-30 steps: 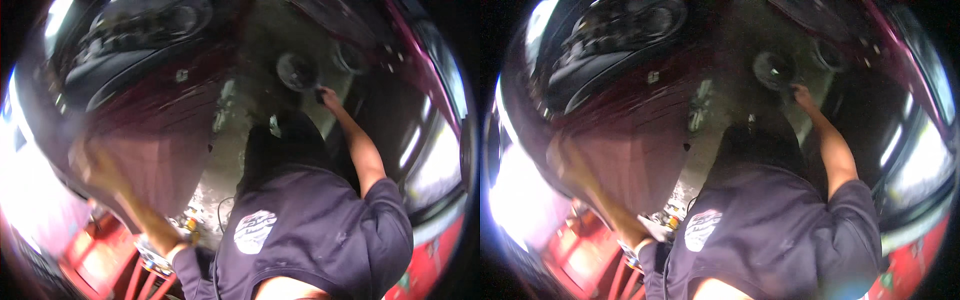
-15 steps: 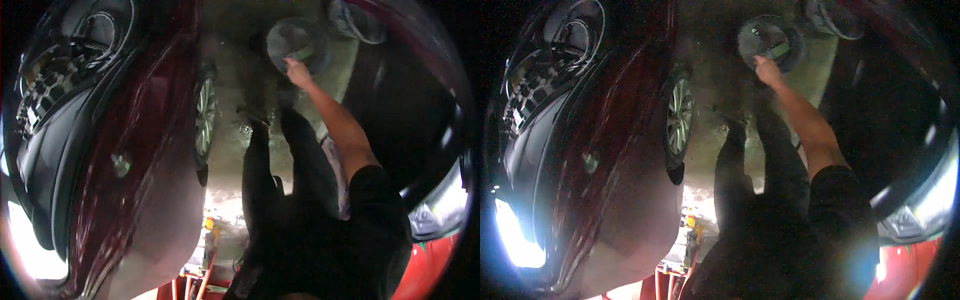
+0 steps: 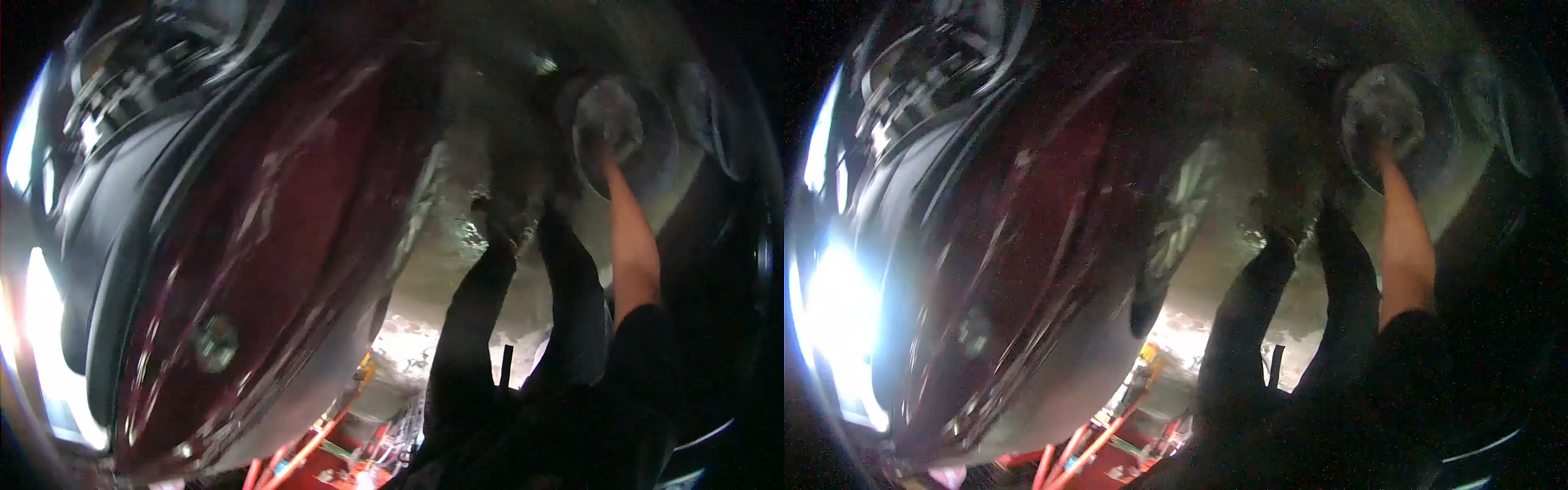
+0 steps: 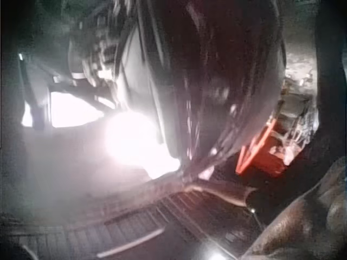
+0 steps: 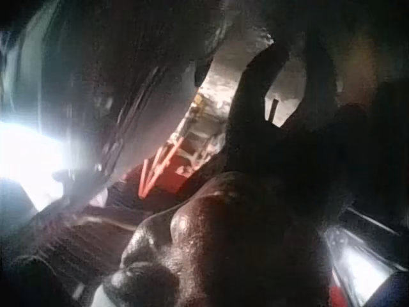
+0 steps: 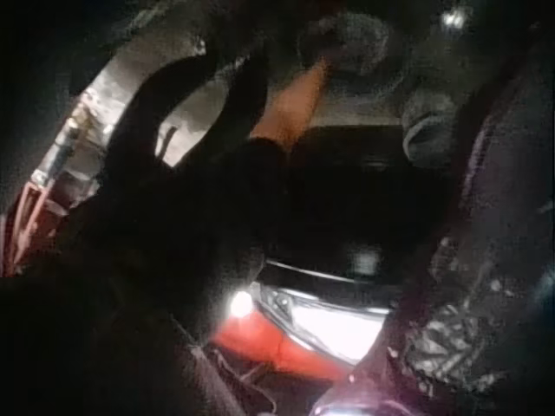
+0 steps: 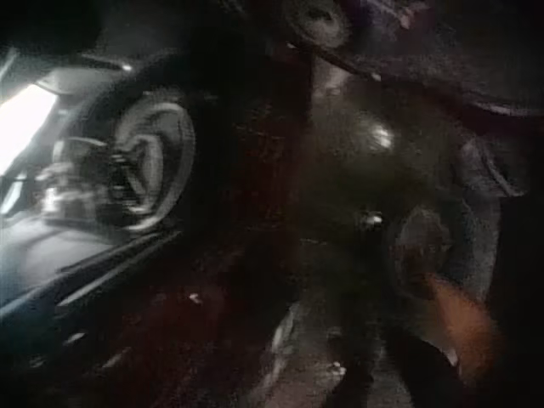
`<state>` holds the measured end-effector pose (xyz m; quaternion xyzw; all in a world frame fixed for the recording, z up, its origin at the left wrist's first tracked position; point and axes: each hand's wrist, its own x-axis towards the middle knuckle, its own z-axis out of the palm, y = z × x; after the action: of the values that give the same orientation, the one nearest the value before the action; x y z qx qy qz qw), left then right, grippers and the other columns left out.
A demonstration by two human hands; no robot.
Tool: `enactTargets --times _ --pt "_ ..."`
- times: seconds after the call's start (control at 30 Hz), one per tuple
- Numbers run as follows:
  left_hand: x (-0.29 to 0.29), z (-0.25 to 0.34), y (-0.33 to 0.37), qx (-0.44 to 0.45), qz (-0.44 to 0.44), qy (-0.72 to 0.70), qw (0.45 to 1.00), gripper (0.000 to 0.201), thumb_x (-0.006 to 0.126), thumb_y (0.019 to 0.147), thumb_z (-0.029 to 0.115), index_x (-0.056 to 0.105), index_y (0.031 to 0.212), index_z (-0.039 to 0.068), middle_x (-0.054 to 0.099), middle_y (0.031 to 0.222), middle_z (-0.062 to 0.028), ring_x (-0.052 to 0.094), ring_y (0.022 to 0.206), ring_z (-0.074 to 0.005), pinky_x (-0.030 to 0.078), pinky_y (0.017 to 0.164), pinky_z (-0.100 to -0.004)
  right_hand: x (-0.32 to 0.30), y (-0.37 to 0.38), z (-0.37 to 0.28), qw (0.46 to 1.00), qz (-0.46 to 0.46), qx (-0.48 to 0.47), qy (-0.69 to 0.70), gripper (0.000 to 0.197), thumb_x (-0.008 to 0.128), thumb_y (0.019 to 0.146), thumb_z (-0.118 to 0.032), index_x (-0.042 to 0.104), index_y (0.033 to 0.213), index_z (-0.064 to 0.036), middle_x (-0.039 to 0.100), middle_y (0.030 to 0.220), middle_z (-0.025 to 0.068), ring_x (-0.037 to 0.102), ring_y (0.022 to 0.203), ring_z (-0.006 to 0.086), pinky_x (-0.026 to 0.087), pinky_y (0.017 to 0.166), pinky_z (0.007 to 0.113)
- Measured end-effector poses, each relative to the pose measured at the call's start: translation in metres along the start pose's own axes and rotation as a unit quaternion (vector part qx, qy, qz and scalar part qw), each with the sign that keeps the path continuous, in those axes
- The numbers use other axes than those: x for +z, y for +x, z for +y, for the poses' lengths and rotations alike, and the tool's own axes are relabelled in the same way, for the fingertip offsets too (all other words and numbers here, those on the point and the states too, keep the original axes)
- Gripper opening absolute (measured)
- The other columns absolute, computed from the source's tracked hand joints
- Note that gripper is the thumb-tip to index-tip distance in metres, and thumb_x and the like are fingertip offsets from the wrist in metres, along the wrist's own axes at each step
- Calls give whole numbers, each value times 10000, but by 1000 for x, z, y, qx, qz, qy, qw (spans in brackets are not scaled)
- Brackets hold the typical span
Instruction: The person sands the surface of a maroon car door using a sanding block, focusing on the edges and wheel arch area. Another person stands nearby holding a bag of sanding blocks. The recorder continues sanding different sections of the door while occasionally touching the surface with their hand.
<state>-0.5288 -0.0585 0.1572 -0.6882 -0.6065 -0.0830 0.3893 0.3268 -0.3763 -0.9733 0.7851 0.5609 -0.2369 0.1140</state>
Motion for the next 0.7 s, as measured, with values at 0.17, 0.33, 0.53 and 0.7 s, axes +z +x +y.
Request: enactTargets --times 0.17,0.33,0.53,0.7 --pt "-166 -28 58 32 -23 80 996 624 584 967 498 579 1340 -3 682 1163 -177 669 1080 -274 558 915 -415 -133 -79 -171 821 5 73 567 353 577 1015 -186 642 1306 3 598 1358 185 614 1143 295 521 939 415" --pt "-76 -6 16 -171 38 -98 980 582 445 1057 445 604 1332 -42 668 1242 -210 647 1140 -292 518 987 -409 -352 -232 -271 729 0 -47 683 419 543 1040 -176 583 1452 -109 550 1419 82 540 1178 148 474 971 292" --pt "-73 -88 1 -22 -12 -52 998 528 491 1033 337 573 1365 -65 613 1316 -270 548 1254 -413 398 1095 -477 -603 -382 -518 728 11 -268 631 436 527 1054 -138 545 1472 -14 511 1563 154 454 1469 261 337 1202 375" --pt "-83 -64 3 -130 -87 -116 981 451 492 1053 298 638 1215 -96 686 1131 -269 639 1071 -375 477 927 -481 -747 -419 -600 685 144 -451 554 482 568 986 10 529 1464 -36 477 1562 181 394 1493 376 349 1221 451"
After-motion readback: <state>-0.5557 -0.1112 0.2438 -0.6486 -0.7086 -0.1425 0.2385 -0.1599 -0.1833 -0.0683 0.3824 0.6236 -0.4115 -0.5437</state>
